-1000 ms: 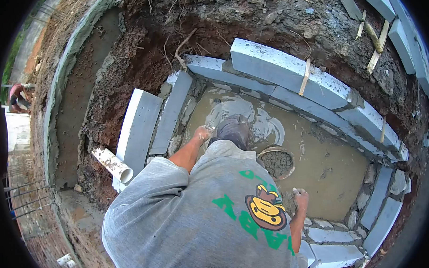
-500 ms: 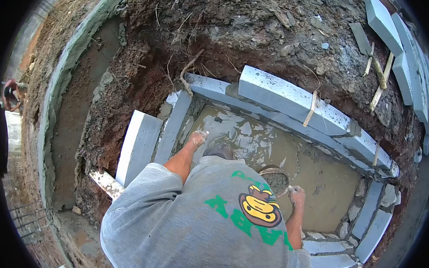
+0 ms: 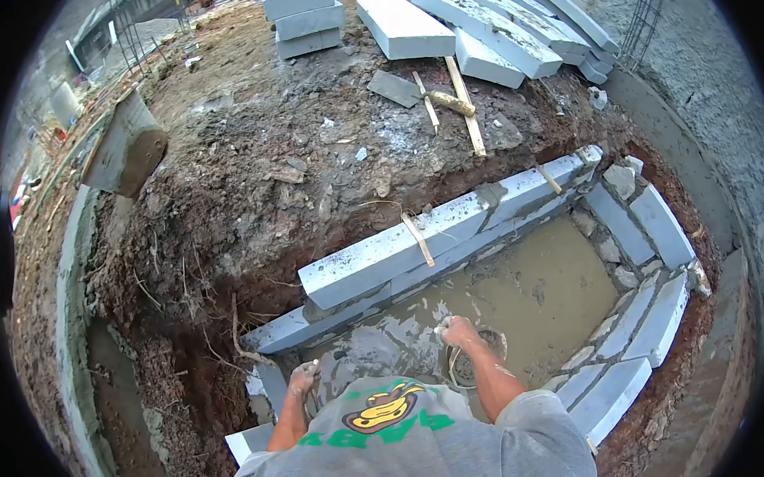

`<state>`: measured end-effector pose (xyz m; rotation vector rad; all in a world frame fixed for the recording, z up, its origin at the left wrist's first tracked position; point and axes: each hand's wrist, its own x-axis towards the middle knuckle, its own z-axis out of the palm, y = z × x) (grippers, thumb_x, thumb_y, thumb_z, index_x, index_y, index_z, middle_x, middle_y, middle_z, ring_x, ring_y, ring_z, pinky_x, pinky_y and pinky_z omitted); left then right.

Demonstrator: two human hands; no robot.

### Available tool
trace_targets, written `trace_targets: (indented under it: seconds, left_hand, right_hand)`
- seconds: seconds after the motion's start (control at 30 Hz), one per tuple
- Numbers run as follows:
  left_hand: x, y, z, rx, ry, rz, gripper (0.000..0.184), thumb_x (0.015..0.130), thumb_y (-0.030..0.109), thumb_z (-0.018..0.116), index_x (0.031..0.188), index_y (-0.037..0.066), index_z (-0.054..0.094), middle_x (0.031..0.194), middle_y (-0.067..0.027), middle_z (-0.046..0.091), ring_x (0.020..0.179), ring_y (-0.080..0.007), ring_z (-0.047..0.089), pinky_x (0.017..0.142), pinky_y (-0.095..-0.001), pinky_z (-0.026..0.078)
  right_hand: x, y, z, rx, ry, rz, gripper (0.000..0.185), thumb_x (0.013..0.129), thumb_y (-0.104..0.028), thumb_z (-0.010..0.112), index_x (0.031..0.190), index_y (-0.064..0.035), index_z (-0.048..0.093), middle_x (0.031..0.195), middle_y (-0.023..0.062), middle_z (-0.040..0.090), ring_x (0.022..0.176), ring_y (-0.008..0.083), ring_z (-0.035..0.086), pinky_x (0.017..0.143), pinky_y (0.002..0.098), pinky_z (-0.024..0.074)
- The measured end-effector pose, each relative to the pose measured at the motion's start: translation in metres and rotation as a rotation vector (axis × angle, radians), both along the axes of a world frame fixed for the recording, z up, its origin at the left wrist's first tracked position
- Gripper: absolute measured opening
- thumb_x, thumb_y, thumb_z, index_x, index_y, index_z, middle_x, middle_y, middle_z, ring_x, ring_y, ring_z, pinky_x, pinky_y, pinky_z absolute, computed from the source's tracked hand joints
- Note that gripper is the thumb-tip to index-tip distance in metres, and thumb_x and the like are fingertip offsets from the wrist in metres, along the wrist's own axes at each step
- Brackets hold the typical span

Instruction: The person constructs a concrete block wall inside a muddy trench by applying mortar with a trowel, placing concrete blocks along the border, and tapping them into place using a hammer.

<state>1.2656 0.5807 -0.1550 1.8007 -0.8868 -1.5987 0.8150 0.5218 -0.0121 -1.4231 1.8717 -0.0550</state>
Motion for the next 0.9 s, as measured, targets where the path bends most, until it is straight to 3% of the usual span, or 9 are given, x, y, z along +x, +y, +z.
trace_targets:
  seconds: [0.07, 0.17, 0.2, 0.33, 0.43, 0.7, 0.73, 0.9]
  left_hand:
    - [-0.019, -0.02, 0.056, -0.078, 0.052, -0.06, 0.042, 0.089, 0.035, 0.059, 0.114, 0.001, 0.057, 0.091, -0.0038, 0.064, 0.076, -0.0124, 0.062, 0.06, -0.0189, 0.042]
    - [-0.027, -0.055, 0.116, -0.058, 0.091, -0.22, 0.048, 0.09, 0.034, 0.058, 0.124, 0.001, 0.05, 0.098, -0.0064, 0.064, 0.084, -0.0141, 0.063, 0.068, -0.0229, 0.046]
    - [-0.032, -0.065, 0.134, -0.059, 0.145, -0.224, 0.051, 0.091, 0.035, 0.057, 0.123, -0.003, 0.049, 0.102, -0.0088, 0.063, 0.088, -0.0147, 0.061, 0.071, -0.0245, 0.047]
    - [-0.043, -0.093, 0.155, -0.116, 0.243, -0.232, 0.054, 0.091, 0.039, 0.055, 0.129, 0.002, 0.046, 0.109, -0.01, 0.062, 0.092, -0.0164, 0.061, 0.076, -0.0261, 0.046]
    - [-0.055, -0.094, 0.202, -0.163, 0.254, -0.251, 0.053, 0.091, 0.039, 0.055, 0.128, 0.003, 0.047, 0.11, -0.0102, 0.062, 0.095, -0.0161, 0.061, 0.075, -0.0261, 0.046]
    - [-0.079, -0.107, 0.192, -0.081, 0.28, -0.355, 0.054, 0.09, 0.041, 0.055, 0.126, 0.001, 0.049, 0.108, -0.0116, 0.063, 0.094, -0.0174, 0.062, 0.074, -0.0255, 0.045]
    - [-0.083, -0.111, 0.197, -0.049, 0.251, -0.391, 0.055, 0.09, 0.04, 0.056, 0.128, 0.003, 0.046, 0.115, -0.0141, 0.058, 0.099, -0.0215, 0.059, 0.087, -0.0332, 0.047]
    - [-0.106, -0.13, 0.187, -0.018, 0.194, -0.489, 0.058, 0.089, 0.041, 0.057, 0.129, 0.002, 0.045, 0.112, -0.012, 0.06, 0.097, -0.0196, 0.06, 0.086, -0.0318, 0.047]
  right_hand:
    - [-0.001, 0.013, -0.011, -0.036, 0.054, -0.003, 0.034, 0.077, -0.04, 0.063, 0.094, -0.0115, 0.069, 0.096, 0.0152, 0.066, 0.093, 0.0307, 0.062, 0.083, 0.0379, 0.0473]
    - [-0.001, 0.027, -0.019, -0.078, 0.064, -0.077, 0.035, 0.076, -0.041, 0.063, 0.093, -0.0106, 0.069, 0.094, 0.0155, 0.067, 0.091, 0.0304, 0.063, 0.083, 0.0379, 0.0478]
    - [0.002, 0.03, -0.013, -0.06, 0.038, -0.132, 0.036, 0.077, -0.039, 0.064, 0.094, -0.009, 0.069, 0.095, 0.0158, 0.067, 0.091, 0.0297, 0.063, 0.083, 0.0378, 0.0476]
    - [0.001, 0.038, -0.014, -0.049, 0.056, -0.21, 0.036, 0.077, -0.038, 0.064, 0.095, -0.0074, 0.069, 0.092, 0.0156, 0.068, 0.091, 0.0279, 0.064, 0.083, 0.0372, 0.0477]
    - [0.005, 0.035, 0.003, -0.051, 0.04, -0.28, 0.037, 0.076, -0.039, 0.066, 0.094, -0.0071, 0.069, 0.092, 0.0153, 0.068, 0.091, 0.0278, 0.064, 0.082, 0.0371, 0.0478]
    - [-0.012, 0.044, -0.002, -0.069, 0.029, -0.492, 0.029, 0.074, -0.037, 0.066, 0.09, -0.0138, 0.071, 0.096, 0.0133, 0.067, 0.093, 0.0301, 0.063, 0.084, 0.036, 0.0478]
    - [-0.02, 0.049, -0.018, -0.073, 0.071, -0.483, 0.029, 0.074, -0.037, 0.066, 0.089, -0.0141, 0.071, 0.096, 0.0134, 0.067, 0.093, 0.0302, 0.063, 0.083, 0.0362, 0.048]
    - [-0.035, 0.087, -0.045, -0.03, 0.12, -0.547, 0.028, 0.073, -0.037, 0.066, 0.088, -0.0135, 0.071, 0.092, 0.0133, 0.067, 0.091, 0.0298, 0.064, 0.08, 0.0381, 0.049]
